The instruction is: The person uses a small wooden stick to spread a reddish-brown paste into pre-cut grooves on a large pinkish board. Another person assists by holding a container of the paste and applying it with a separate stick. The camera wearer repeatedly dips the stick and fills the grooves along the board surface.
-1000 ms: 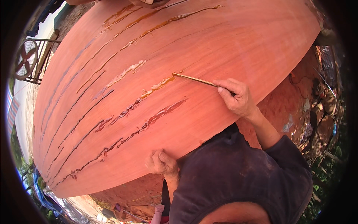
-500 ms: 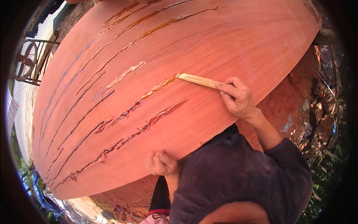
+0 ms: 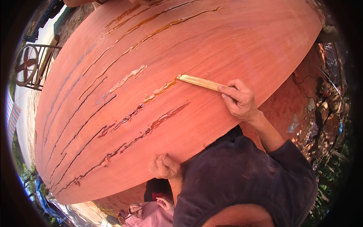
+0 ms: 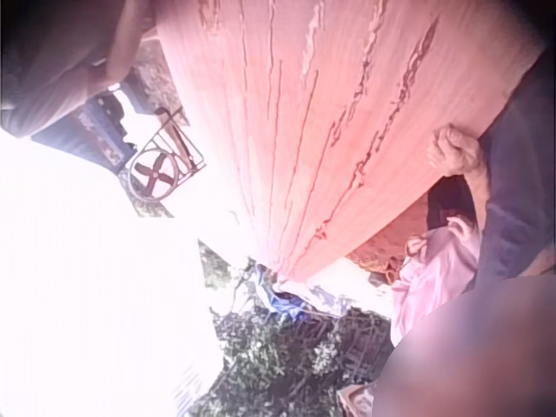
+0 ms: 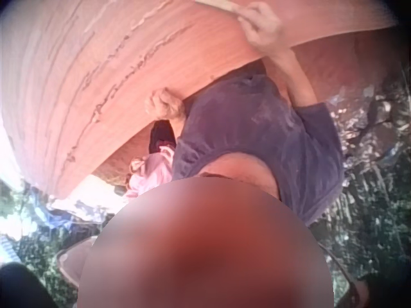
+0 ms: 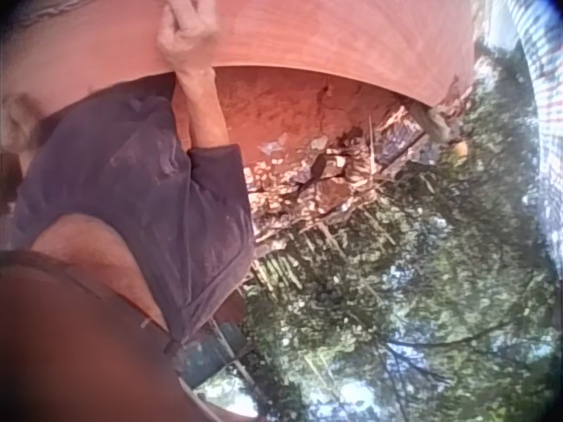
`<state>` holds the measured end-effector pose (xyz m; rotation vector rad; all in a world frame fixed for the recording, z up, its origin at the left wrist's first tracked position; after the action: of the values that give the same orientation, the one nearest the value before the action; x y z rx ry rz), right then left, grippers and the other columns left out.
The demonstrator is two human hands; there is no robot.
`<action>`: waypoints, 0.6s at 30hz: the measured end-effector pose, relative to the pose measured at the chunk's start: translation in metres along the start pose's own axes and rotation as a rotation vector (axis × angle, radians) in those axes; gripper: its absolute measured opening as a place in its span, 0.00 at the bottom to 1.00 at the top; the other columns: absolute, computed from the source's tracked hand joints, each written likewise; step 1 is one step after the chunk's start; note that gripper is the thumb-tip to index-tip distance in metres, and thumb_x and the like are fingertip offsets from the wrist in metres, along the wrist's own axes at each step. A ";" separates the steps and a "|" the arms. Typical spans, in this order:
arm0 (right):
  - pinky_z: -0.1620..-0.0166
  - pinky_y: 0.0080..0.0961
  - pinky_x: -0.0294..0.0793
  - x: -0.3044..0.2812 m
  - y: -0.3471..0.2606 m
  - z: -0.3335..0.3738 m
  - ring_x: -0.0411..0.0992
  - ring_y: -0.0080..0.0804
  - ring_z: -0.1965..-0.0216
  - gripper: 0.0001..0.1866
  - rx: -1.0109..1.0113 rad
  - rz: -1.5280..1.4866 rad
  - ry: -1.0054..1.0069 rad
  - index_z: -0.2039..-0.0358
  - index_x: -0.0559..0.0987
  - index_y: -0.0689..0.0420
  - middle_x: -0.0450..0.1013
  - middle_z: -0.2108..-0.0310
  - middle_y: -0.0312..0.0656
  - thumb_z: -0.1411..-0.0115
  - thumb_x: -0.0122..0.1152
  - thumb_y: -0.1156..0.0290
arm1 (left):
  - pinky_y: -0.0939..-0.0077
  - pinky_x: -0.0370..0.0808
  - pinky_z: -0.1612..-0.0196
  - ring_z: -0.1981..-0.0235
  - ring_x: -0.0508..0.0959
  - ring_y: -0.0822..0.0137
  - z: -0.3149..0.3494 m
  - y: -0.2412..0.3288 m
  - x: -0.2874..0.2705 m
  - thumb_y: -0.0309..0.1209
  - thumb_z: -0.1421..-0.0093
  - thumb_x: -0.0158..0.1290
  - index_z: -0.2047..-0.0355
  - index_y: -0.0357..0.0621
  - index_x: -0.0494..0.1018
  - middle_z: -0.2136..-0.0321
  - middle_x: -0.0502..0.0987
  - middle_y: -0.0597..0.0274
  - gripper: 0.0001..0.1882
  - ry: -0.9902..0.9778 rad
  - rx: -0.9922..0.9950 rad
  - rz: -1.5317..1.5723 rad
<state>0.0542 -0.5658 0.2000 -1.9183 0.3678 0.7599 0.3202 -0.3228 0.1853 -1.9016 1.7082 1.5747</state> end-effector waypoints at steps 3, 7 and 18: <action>0.70 0.30 0.72 0.000 0.001 -0.001 0.75 0.37 0.71 0.11 -0.027 0.063 0.000 0.57 0.87 0.59 0.74 0.68 0.44 0.41 0.68 0.81 | 0.59 0.68 0.67 0.73 0.75 0.54 -0.001 0.001 0.000 0.37 0.29 0.51 0.74 0.48 0.78 0.74 0.77 0.58 0.16 0.002 0.004 0.004; 0.71 0.29 0.71 -0.003 0.003 0.003 0.75 0.35 0.72 0.11 -0.034 0.078 -0.050 0.57 0.87 0.59 0.74 0.68 0.44 0.41 0.67 0.82 | 0.59 0.68 0.67 0.73 0.75 0.53 -0.001 0.001 0.000 0.36 0.29 0.51 0.74 0.47 0.78 0.74 0.77 0.58 0.15 0.009 0.005 0.006; 0.69 0.25 0.71 -0.001 0.007 0.008 0.73 0.29 0.72 0.10 0.039 -0.099 -0.026 0.54 0.85 0.62 0.75 0.70 0.41 0.36 0.63 0.81 | 0.58 0.68 0.66 0.72 0.74 0.54 -0.005 0.001 0.002 0.38 0.29 0.51 0.74 0.44 0.78 0.73 0.76 0.57 0.17 -0.033 -0.010 0.074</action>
<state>0.0464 -0.5621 0.1932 -1.8739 0.2679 0.7069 0.3217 -0.3274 0.1864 -1.8258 1.7800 1.6349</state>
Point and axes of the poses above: each hand's wrist, its own z-axis away from the middle knuckle, its own x-axis out of the palm, y = z × x, the point moved 10 cm from there along -z, towards the middle knuckle
